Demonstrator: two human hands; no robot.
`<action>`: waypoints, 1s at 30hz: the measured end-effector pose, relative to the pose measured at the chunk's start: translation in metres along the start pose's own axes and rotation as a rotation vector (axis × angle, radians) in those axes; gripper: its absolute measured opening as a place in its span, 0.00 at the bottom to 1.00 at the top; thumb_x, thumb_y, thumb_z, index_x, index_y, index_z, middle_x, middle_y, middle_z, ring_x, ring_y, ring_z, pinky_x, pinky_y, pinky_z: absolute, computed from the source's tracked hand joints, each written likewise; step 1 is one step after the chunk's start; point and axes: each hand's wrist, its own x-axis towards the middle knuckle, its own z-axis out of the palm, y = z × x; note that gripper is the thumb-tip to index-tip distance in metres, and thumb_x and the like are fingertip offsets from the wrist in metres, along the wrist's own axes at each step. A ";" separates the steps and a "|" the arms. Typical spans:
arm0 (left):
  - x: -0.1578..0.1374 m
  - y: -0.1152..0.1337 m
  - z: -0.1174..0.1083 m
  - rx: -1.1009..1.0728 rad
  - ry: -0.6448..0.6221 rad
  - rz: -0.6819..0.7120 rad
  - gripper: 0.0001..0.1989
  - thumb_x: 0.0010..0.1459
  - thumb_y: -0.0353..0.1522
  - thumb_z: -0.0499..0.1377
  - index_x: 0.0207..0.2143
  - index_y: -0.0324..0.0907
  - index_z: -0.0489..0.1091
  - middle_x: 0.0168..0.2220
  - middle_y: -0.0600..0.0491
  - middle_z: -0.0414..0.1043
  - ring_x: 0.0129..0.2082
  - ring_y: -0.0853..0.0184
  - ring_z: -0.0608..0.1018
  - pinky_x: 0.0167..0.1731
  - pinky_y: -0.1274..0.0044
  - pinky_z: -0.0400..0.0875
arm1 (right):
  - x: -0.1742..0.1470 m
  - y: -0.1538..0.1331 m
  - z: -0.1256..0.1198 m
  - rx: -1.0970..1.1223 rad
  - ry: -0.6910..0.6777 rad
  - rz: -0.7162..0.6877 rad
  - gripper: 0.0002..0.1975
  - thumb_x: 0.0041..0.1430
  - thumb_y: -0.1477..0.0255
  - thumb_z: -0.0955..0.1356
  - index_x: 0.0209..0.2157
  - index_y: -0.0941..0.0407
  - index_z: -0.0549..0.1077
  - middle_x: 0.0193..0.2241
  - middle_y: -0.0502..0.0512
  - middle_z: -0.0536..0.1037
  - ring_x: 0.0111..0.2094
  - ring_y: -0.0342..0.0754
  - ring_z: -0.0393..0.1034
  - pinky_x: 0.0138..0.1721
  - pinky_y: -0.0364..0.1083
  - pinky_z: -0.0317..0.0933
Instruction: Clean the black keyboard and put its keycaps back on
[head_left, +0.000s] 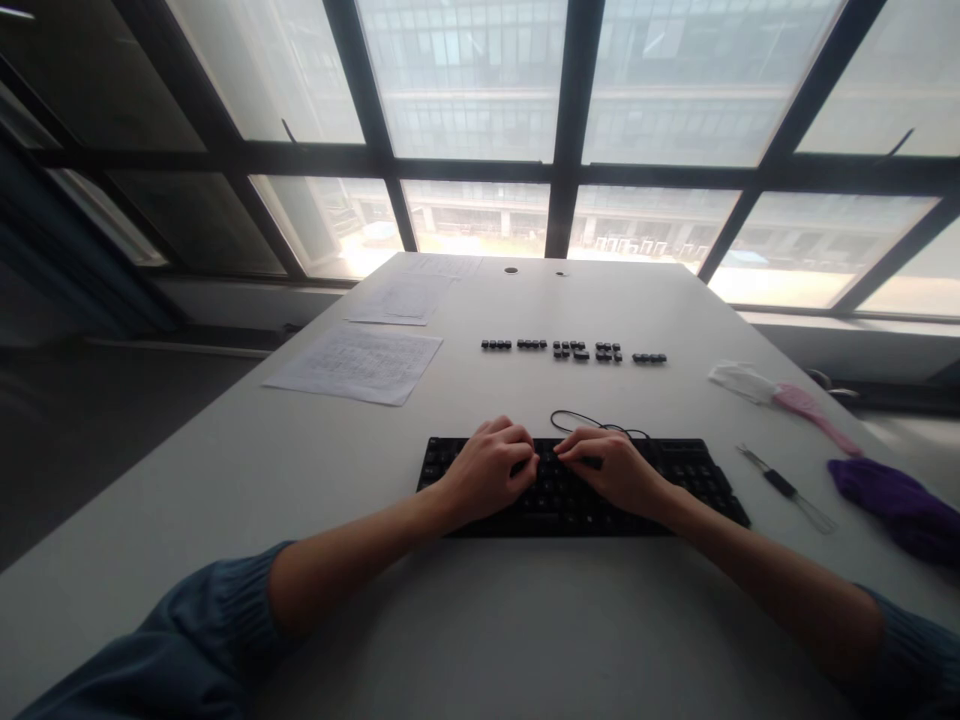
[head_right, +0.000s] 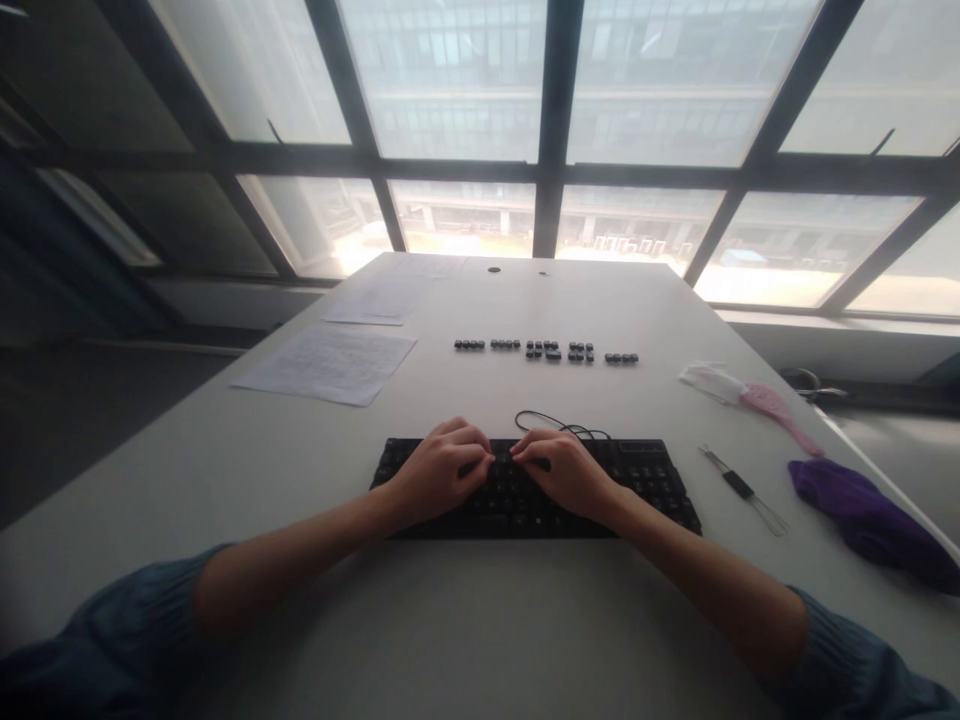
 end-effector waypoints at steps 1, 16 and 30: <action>0.000 0.000 0.000 0.000 0.001 0.001 0.12 0.65 0.31 0.56 0.29 0.42 0.74 0.37 0.52 0.76 0.41 0.62 0.72 0.46 0.67 0.67 | 0.000 0.000 -0.001 -0.005 -0.009 0.002 0.07 0.61 0.78 0.70 0.35 0.54 0.81 0.39 0.56 0.82 0.40 0.49 0.77 0.45 0.49 0.71; 0.001 0.000 0.000 0.003 0.005 0.008 0.11 0.65 0.31 0.56 0.29 0.42 0.74 0.37 0.52 0.76 0.41 0.63 0.71 0.47 0.68 0.68 | 0.003 -0.012 -0.012 -0.277 -0.118 -0.051 0.06 0.61 0.76 0.69 0.31 0.54 0.78 0.42 0.56 0.79 0.46 0.52 0.71 0.49 0.54 0.66; 0.065 -0.037 -0.025 -0.062 0.015 -0.101 0.09 0.62 0.35 0.61 0.38 0.43 0.80 0.38 0.51 0.80 0.37 0.65 0.77 0.44 0.72 0.71 | 0.049 0.034 -0.052 -0.376 0.153 0.148 0.05 0.63 0.71 0.70 0.38 0.56 0.79 0.37 0.56 0.81 0.39 0.50 0.73 0.45 0.49 0.65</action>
